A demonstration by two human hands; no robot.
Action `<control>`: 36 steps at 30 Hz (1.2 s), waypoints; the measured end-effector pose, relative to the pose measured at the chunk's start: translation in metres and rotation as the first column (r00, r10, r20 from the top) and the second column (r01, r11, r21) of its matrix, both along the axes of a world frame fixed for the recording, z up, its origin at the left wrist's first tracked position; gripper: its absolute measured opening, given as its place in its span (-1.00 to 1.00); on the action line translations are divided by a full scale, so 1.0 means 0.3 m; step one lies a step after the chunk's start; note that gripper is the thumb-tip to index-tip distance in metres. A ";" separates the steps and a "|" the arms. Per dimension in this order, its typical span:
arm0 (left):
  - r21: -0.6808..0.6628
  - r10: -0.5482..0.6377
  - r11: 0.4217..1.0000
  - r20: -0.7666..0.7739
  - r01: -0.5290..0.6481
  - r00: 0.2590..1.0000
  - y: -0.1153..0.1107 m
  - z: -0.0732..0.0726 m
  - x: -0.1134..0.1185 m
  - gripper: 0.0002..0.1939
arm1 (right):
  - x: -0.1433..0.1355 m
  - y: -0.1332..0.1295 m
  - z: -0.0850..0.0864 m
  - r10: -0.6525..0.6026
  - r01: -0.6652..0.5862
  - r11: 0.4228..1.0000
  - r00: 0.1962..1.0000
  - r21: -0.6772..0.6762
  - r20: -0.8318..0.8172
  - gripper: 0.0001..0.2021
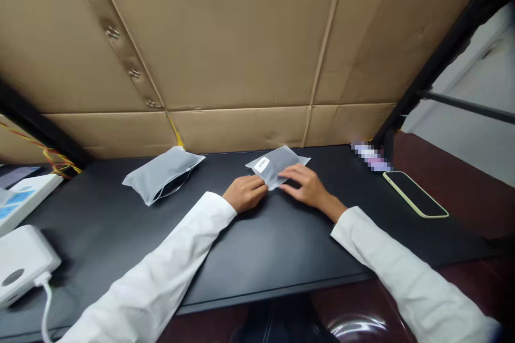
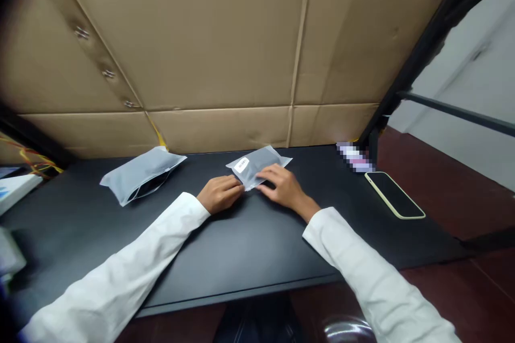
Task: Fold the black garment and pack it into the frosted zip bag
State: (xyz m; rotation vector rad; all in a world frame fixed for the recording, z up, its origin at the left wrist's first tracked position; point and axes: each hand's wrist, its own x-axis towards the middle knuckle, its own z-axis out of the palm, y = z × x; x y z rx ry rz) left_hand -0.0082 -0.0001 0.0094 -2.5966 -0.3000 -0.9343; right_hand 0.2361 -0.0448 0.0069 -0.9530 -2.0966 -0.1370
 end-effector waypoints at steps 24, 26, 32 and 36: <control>-0.012 -0.032 0.999 0.090 0.033 0.995 -0.084 0.020 0.042 -0.88 | 0.166 0.059 0.027 -0.180 0.153 0.972 0.973 0.178 0.143 -0.85; -0.009 -0.025 1.000 0.081 0.026 0.996 -0.087 0.022 0.045 -0.86 | 0.205 0.078 0.012 -0.212 0.194 0.969 0.970 0.152 0.117 -0.85; -0.014 0.027 1.000 0.127 -0.025 0.991 -0.063 0.030 0.016 -0.86 | 0.225 0.103 -0.016 -0.307 0.292 0.945 0.948 0.144 0.089 -0.85; -0.157 0.105 0.986 0.293 -0.060 0.950 -0.041 0.029 -0.014 -0.89 | 0.217 0.109 -0.027 -0.332 0.326 0.939 0.942 0.107 0.050 -0.87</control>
